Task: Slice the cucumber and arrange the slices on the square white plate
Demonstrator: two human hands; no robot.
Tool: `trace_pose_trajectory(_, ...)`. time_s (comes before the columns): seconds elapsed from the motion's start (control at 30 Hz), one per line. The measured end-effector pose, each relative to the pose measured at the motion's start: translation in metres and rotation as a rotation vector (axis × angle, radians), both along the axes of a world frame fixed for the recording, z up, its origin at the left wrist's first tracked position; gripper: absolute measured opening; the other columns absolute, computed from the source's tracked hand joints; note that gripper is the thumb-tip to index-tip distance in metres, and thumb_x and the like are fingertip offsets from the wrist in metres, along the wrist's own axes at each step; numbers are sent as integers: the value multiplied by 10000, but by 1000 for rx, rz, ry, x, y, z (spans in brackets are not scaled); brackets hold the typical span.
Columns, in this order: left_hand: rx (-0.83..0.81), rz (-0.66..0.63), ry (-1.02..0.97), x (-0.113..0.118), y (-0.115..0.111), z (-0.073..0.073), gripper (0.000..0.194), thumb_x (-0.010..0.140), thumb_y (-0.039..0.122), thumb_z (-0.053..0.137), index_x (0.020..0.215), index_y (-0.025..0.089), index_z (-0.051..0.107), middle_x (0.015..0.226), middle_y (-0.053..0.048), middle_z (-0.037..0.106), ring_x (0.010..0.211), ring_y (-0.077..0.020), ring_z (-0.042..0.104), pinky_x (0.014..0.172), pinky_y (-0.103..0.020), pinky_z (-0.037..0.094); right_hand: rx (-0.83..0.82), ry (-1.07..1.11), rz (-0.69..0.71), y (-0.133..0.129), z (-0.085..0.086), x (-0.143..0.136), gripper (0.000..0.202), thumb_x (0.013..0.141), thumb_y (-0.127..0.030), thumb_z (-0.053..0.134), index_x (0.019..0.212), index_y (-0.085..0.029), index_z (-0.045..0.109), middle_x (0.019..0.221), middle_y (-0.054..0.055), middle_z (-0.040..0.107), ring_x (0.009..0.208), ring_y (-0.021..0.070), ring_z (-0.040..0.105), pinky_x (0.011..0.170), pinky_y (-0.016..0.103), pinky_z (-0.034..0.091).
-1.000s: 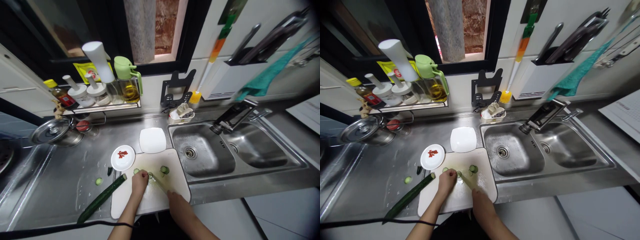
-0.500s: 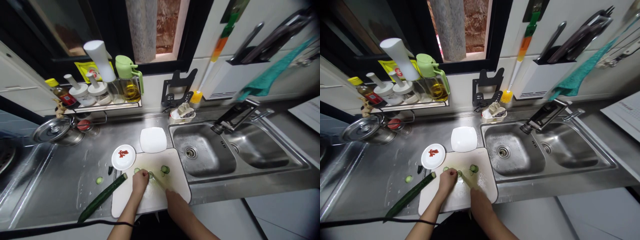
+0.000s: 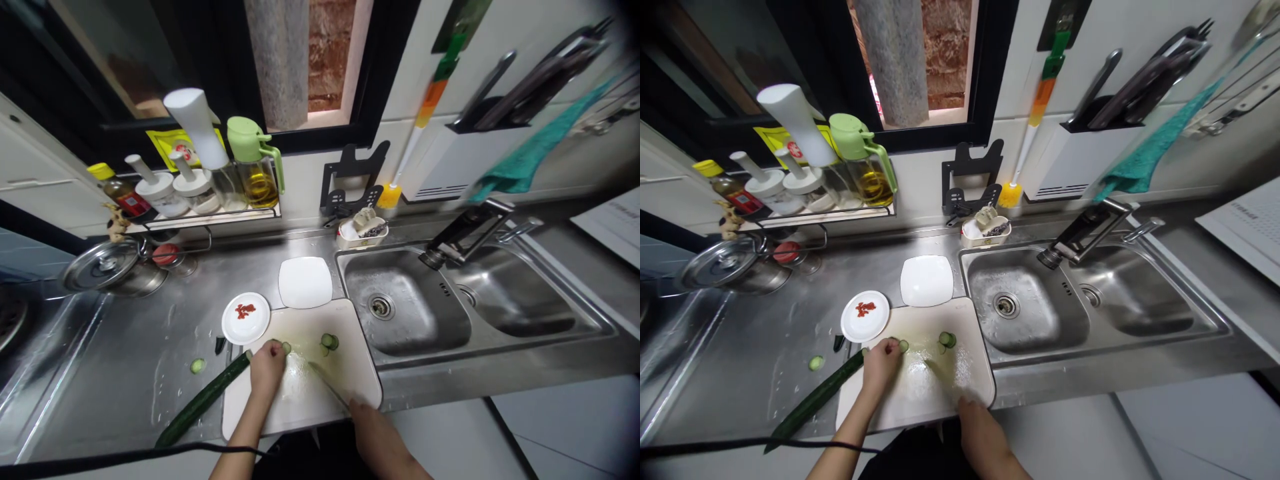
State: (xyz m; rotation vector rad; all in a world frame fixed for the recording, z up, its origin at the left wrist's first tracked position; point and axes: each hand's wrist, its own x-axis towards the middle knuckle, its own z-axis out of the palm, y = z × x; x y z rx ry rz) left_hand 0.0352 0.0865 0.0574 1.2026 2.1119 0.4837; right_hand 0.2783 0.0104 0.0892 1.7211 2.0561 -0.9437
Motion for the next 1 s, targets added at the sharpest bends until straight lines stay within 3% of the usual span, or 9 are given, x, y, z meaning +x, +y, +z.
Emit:
trace_pose_trajectory(0.17,3,-39,213,-18,0,4,172,835,269,511,840,204,670,780,-61,703,735,-199,638,675,-265,401,-90,-14,-6,4,2,-1,469,831,-16,284,1146,-120,615,1031,149,686,970,228,635,812,290,434)
trace_pose_trajectory(0.33,68,-78,273,-14,2,2,242,842,221,483,996,171,663,929,-113,688,829,-217,634,754,-298,431,-38,0,-18,1,-1,0,452,830,-47,338,1190,-139,596,1043,142,687,976,222,629,834,276,428)
trace_pose_trajectory(0.5,149,-226,30,14,17,1,306,792,186,539,1075,156,651,1004,-85,670,906,-178,610,841,-279,435,-74,-18,-4,3,5,-2,468,842,-13,292,1194,-110,584,1073,152,676,990,228,628,843,278,433)
trace_pose_trajectory(0.73,-38,-506,-40,70,46,-3,318,745,133,574,1047,169,667,905,-64,643,865,-169,580,788,-257,403,-100,-57,-2,8,20,-8,477,856,-17,281,1231,-111,561,1087,147,672,1011,223,624,845,278,440)
trace_pose_trajectory(0.83,-30,-543,-43,78,52,-7,377,754,89,536,1103,175,651,971,-80,628,913,-172,575,829,-254,392,-118,-54,-9,10,28,-10,481,828,-4,303,1215,-99,572,1090,155,671,1016,230,624,857,286,442)
trace_pose_trajectory(1.0,-8,-574,-60,76,56,-11,269,748,106,550,961,192,688,919,-61,601,855,-163,570,807,-250,399,-126,-13,-73,11,31,-10,388,845,-82,365,1150,-122,603,1115,144,669,1016,231,626,858,291,458)
